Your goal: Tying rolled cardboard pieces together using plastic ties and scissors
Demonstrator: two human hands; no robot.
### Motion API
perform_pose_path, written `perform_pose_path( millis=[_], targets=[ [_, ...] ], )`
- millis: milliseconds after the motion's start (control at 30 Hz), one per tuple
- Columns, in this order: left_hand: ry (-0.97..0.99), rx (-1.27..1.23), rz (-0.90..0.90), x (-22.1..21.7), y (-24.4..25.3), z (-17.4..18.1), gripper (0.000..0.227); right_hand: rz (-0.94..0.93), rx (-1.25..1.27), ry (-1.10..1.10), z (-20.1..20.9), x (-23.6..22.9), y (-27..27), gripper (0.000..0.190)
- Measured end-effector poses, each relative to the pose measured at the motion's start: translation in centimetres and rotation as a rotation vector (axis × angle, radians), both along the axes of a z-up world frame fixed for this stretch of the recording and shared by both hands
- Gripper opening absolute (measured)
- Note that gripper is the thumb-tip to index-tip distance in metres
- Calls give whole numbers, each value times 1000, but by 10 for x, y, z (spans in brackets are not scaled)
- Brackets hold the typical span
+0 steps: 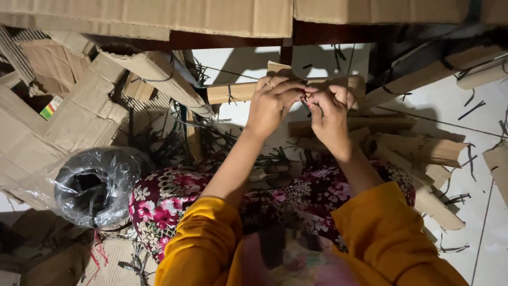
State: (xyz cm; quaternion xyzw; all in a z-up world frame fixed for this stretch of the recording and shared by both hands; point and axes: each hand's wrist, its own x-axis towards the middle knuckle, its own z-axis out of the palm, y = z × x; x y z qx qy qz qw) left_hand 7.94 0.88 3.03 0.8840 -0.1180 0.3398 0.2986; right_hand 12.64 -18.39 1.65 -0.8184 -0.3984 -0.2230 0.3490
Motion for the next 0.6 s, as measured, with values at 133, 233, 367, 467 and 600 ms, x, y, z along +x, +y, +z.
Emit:
perform_pose_path(
  millis=[133, 233, 367, 467, 600],
  targets=[
    [13, -50, -6, 9, 3, -7, 21, 30, 52, 49, 2, 1, -1, 14],
    [27, -109, -10, 10, 2, -5, 27, 66, 115, 113, 6, -1, -2, 14],
    [111, -92, 15, 11, 2, 4, 11, 113, 190, 191, 19, -5, 2, 14],
    [192, -90, 23, 13, 0, 11, 11, 141, 169, 111, 17, -1, -3, 11],
    [267, -68, 23, 18, -1, 14, 11, 137, 65, -157, 18, 4, -9, 13]
  ],
)
